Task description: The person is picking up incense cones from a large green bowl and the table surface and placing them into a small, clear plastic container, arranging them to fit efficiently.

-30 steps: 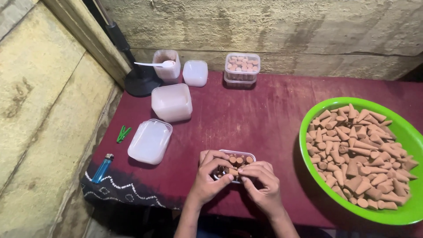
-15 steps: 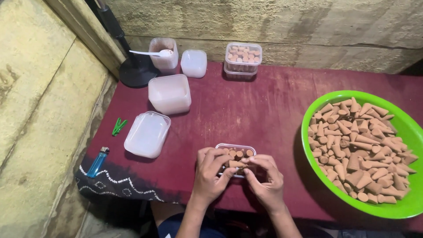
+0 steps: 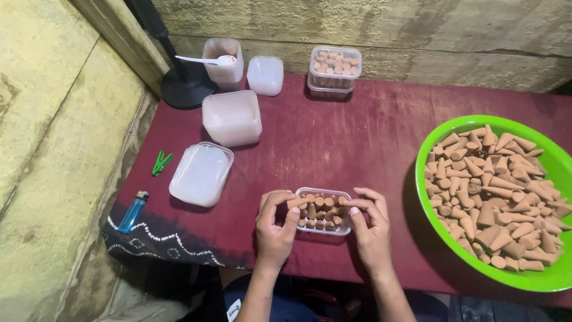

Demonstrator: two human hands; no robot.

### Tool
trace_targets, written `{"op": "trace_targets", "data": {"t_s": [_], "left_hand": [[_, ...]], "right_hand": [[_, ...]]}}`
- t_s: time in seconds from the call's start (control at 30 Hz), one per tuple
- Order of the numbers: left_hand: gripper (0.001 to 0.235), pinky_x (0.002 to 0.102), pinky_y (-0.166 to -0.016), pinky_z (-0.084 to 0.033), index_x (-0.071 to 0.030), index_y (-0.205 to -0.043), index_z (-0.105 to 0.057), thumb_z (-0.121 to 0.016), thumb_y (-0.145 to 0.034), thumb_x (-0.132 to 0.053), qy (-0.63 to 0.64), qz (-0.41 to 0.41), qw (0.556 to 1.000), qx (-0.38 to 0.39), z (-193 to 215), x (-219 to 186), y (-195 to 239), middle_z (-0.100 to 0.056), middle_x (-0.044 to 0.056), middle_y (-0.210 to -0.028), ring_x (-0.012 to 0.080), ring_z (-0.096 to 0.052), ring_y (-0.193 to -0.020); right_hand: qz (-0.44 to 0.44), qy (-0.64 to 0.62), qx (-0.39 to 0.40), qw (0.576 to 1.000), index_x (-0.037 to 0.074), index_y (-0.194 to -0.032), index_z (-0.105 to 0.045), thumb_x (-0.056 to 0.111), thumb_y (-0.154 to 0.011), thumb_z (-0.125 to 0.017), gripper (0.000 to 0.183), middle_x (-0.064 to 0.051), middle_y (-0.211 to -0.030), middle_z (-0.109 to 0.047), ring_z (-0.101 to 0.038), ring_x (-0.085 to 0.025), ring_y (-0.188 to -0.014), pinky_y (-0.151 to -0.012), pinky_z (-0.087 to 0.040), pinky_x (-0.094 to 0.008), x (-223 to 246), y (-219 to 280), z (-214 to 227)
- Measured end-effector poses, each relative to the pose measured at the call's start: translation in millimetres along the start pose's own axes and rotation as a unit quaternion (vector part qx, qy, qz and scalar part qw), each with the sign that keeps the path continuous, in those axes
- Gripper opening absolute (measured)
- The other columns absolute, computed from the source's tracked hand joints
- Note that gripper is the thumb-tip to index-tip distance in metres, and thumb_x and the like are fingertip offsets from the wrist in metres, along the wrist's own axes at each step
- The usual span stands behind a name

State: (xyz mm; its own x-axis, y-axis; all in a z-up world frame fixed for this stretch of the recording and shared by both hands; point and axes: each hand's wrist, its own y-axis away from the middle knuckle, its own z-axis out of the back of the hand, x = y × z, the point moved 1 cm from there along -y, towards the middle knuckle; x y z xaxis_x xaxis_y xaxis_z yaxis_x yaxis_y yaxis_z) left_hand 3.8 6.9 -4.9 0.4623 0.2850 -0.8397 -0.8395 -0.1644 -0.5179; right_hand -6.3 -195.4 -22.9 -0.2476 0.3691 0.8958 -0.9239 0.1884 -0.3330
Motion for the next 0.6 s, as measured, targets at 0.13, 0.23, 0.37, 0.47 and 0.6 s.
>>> {"op": "trace_targets", "data": {"t_s": [0.13,0.23,0.37,0.47,0.6], "left_hand": [[0.022,0.033,-0.082,-0.049,-0.008,-0.101,-0.070,-0.060,-0.097,-0.027,-0.057,-0.019,0.998,-0.009,1.1,-3.7,-2.2,-0.067,0.004,-0.096,0.0203,-0.058,-0.091],[0.016,0.033,-0.083,-0.049,-0.008,-0.104,-0.070,-0.062,-0.095,-0.019,-0.066,-0.006,0.998,-0.012,1.4,-3.2,-2.2,-0.068,0.004,-0.097,0.0203,-0.059,-0.090],[0.015,0.032,-0.083,-0.050,-0.008,-0.104,-0.070,-0.063,-0.093,-0.013,-0.061,-0.010,0.998,-0.010,1.4,-3.3,-1.1,-0.068,0.005,-0.097,0.0203,-0.058,-0.091],[0.017,0.032,-0.085,-0.051,-0.007,-0.104,-0.070,-0.063,-0.088,-0.006,-0.053,-0.009,0.998,-0.018,1.5,-2.3,-0.2,-0.068,0.005,-0.098,0.0208,-0.060,-0.092],[0.019,0.029,-0.084,-0.051,-0.011,-0.106,-0.065,-0.067,-0.087,-0.008,-0.007,0.053,0.998,-0.026,-0.1,9.2,6.3,-0.061,0.005,-0.097,0.0168,-0.061,-0.090]], "right_hand": [[0.014,0.032,0.015,0.999,0.010,-0.104,-0.076,0.018,-0.099,-0.058,0.021,-0.010,-0.130,-0.060,-0.054,-0.024,-0.130,-0.115,-0.042,-0.041,-0.4,-0.1,-1.2],[0.007,0.049,0.022,0.999,0.013,-0.101,-0.080,0.024,-0.101,-0.056,0.027,-0.007,-0.131,-0.062,-0.053,-0.024,-0.128,-0.112,-0.044,-0.041,2.0,-0.2,-0.9],[0.010,0.016,0.002,1.000,0.009,-0.108,-0.077,0.019,-0.101,-0.055,0.025,-0.010,-0.130,-0.060,-0.055,-0.023,-0.129,-0.115,-0.043,-0.040,-0.2,-0.7,0.2],[0.002,0.007,-0.005,1.000,0.008,-0.109,-0.075,0.014,-0.099,-0.056,0.022,-0.010,-0.128,-0.060,-0.058,-0.022,-0.125,-0.109,-0.048,-0.036,0.2,-0.9,-0.9],[-0.019,-0.006,-0.002,1.000,0.008,-0.109,-0.074,0.009,-0.096,-0.058,0.020,-0.010,-0.126,-0.060,-0.060,-0.020,-0.121,-0.104,-0.051,-0.032,3.2,-1.7,-1.0]]}}
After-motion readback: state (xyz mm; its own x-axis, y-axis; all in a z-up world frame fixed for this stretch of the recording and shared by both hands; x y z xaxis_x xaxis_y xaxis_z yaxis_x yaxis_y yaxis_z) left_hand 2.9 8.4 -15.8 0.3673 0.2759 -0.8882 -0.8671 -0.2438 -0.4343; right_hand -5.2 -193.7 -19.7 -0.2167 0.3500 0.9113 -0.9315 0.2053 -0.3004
